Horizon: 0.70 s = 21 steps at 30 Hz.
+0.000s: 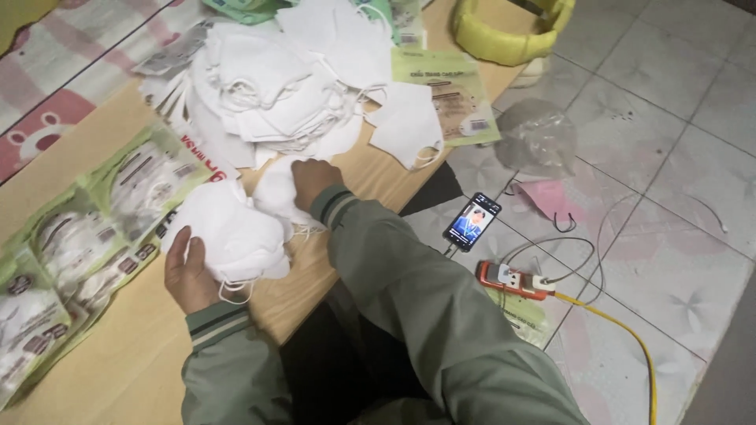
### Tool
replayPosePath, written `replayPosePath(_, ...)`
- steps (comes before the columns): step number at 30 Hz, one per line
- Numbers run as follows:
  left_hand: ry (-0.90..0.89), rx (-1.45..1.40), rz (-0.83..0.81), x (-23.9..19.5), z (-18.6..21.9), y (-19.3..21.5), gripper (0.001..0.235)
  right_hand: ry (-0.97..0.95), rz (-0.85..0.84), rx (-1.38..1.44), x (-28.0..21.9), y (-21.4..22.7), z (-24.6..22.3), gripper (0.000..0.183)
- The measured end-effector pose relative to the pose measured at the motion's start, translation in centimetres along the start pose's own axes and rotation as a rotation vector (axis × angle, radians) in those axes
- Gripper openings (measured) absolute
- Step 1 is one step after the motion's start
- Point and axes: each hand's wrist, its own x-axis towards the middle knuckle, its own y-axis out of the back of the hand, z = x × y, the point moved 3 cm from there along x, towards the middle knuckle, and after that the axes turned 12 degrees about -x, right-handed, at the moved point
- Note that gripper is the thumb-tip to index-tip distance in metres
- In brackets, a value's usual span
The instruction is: Sorting and stacking white face masks from a pile into neat stacks on a low table.
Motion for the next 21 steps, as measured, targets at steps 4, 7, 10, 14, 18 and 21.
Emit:
replayPosePath(4,-0.111,0.076,0.014,-1.1,1.4,-0.7,0.025,0.074,0.234,0.155,-2.7,3.9,-1.4,0.031)
replayPosePath(7,-0.185,0.181,0.017,-1.7,2.2,-1.4,0.022,0.198,0.382,0.456,-4.9,5.5,-3.0,0.023)
replayPosePath(10,-0.221,0.245,0.01,-2.8,3.7,-3.5,0.019,0.274,0.362,0.694,-5.3,4.1,-4.6,0.025)
replayPosePath(14,-0.158,0.126,-0.045,-4.4,4.9,-5.5,0.039,0.362,0.252,0.599,-4.5,0.9,-6.8,0.023)
replayPosePath(18,-0.081,0.105,-0.115,-2.6,2.2,-2.6,0.017,0.375,0.133,0.463,-4.8,-0.6,-8.0,0.028)
replayPosePath(21,-0.072,0.022,-0.092,0.4,-0.9,1.1,0.02,0.428,0.16,0.553,-4.3,0.2,-7.3,0.028)
